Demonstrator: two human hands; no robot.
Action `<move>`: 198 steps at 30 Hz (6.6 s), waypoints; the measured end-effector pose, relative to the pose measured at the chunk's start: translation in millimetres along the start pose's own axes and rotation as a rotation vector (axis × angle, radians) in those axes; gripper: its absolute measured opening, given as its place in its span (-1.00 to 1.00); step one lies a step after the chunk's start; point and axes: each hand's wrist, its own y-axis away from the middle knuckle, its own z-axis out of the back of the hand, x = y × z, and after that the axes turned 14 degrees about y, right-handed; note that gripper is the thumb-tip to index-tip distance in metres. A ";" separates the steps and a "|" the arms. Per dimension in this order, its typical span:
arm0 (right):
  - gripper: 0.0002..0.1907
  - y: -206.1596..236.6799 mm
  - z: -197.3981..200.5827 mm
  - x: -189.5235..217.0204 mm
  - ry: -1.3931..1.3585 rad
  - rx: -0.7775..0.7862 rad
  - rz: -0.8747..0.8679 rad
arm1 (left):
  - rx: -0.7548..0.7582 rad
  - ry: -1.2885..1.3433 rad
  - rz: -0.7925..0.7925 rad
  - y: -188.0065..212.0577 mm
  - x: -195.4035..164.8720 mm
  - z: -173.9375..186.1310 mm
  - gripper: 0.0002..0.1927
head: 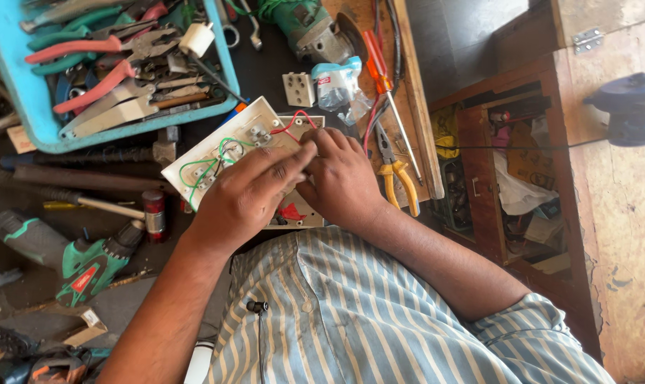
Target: The person wires a white switchboard panel on a cluttered workbench, routing green and red wires and tightening them onto terminal screws with a screwdriver. They reposition the panel, adjust wire loops, and use pliers to grip and trim wire ends while connecting components.
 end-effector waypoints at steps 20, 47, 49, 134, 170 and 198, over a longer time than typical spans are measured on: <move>-0.89 2.9 -0.2 -1.1 -0.073 -0.039 0.034 | -0.087 0.024 -0.068 -3.3 -0.5 4.1 -0.42; -0.79 8.1 -10.6 -3.5 -0.045 -0.107 0.071 | -0.134 -0.175 -0.029 0.4 7.6 -7.4 -0.35; -0.82 8.5 -11.8 -4.1 -0.051 -0.101 0.079 | -0.139 -0.066 -0.050 -0.6 3.1 -2.8 -0.33; -0.77 -14.7 -7.5 -0.8 -0.116 0.060 -0.045 | -0.327 0.612 0.344 -9.1 8.3 43.0 -0.56; -0.56 1.9 -28.9 -14.8 -0.322 0.002 -0.067 | -0.177 0.167 -0.046 12.0 20.8 -17.6 -0.54; -0.55 1.8 -31.7 -15.9 -0.291 -0.049 -0.015 | -0.094 0.159 -0.128 10.3 11.5 -10.4 -0.51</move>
